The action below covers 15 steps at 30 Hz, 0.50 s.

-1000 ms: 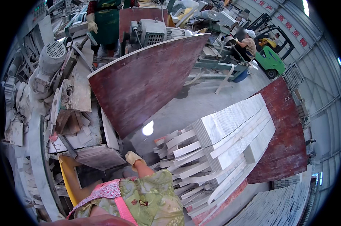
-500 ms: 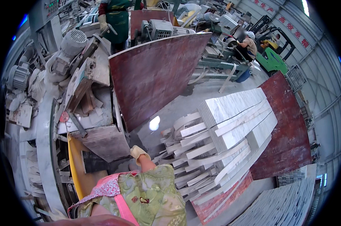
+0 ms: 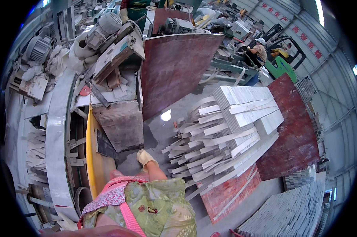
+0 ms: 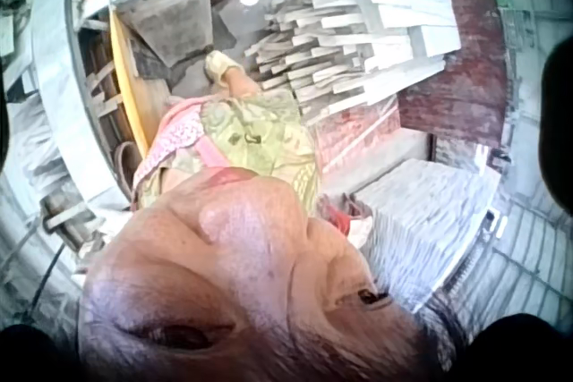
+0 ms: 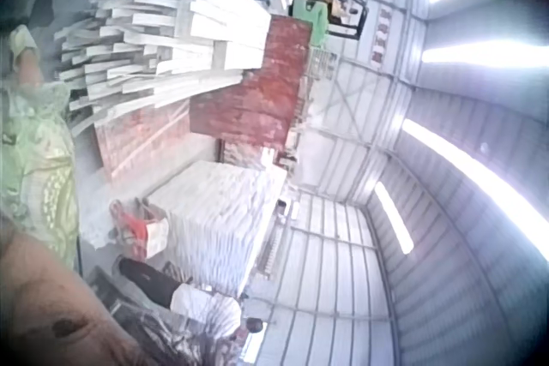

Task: The person repeatedly picks up rectangular white planks from a pile, places them on a red conveyor belt, and then stacks them onto a growing pile. The person wears gloves and an apron while performing this repetitive stacking task in a workshop.

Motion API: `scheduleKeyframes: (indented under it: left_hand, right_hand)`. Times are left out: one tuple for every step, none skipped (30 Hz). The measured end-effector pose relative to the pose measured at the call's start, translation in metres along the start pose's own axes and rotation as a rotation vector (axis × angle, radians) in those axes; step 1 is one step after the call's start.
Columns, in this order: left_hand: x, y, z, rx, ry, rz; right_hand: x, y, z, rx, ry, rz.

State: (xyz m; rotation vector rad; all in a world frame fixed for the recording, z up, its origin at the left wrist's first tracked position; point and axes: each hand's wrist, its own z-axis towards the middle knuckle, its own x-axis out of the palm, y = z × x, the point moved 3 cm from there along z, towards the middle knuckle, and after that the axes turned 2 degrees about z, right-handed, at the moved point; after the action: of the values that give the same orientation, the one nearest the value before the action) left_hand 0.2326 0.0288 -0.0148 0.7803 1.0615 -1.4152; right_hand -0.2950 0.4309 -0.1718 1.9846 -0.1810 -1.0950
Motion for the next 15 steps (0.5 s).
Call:
scheduleKeyframes:
  left_hand:
    - [-0.001, 0.003, -0.003, -0.008, 0.011, -0.014]
    - [-0.001, 0.004, -0.005, -0.011, 0.022, -0.032]
    - [-0.003, 0.004, -0.006, -0.014, 0.039, -0.048]
    - [-0.003, 0.002, -0.006, -0.013, 0.048, -0.061]
    - [-0.003, 0.001, -0.007, -0.013, 0.061, -0.077]
    - [-0.004, 0.002, -0.008, -0.02, 0.066, -0.084]
    - [-0.005, 0.004, -0.009, -0.024, 0.062, -0.092]
    - [-0.007, 0.002, -0.008, -0.021, 0.064, -0.102]
    - [-0.009, 0.001, -0.009, -0.021, 0.068, -0.109]
    - [-0.009, -0.001, -0.009, -0.02, 0.071, -0.115]
    - [-0.01, -0.003, -0.01, -0.019, 0.079, -0.118]
    - [-0.012, -0.005, -0.009, -0.017, 0.079, -0.125]
    - [-0.01, -0.009, -0.009, -0.016, 0.091, -0.134]
    - [-0.013, -0.006, -0.009, -0.019, 0.086, -0.127]
    - [-0.015, -0.005, -0.009, -0.021, 0.081, -0.13]
  right_hand:
    - [0.004, 0.005, -0.008, 0.01, -0.006, -0.033]
    - [0.006, 0.008, -0.015, 0.021, -0.012, -0.067]
    - [0.009, 0.0, -0.024, 0.048, 0.005, -0.01]
    - [0.014, -0.008, -0.029, 0.07, 0.02, 0.051]
    - [0.016, -0.019, -0.033, 0.126, 0.005, 0.088]
    - [0.017, -0.017, -0.035, 0.172, -0.005, 0.128]
    - [0.007, 0.0, -0.044, 0.249, -0.044, 0.15]
    - [-0.005, 0.016, -0.054, 0.33, -0.091, 0.171]
    - [-0.008, 0.016, -0.056, 0.351, -0.094, 0.202]
    - [-0.011, 0.016, -0.058, 0.371, -0.096, 0.233]
    - [-0.015, 0.015, -0.06, 0.392, -0.099, 0.264]
    - [-0.014, 0.002, -0.053, 0.275, -0.081, 0.199]
    - [-0.004, -0.039, -0.039, 0.163, -0.065, 0.127]
    - [0.001, -0.04, -0.031, 0.145, -0.078, 0.151]
    - [0.0, -0.039, -0.026, 0.131, -0.095, 0.173]
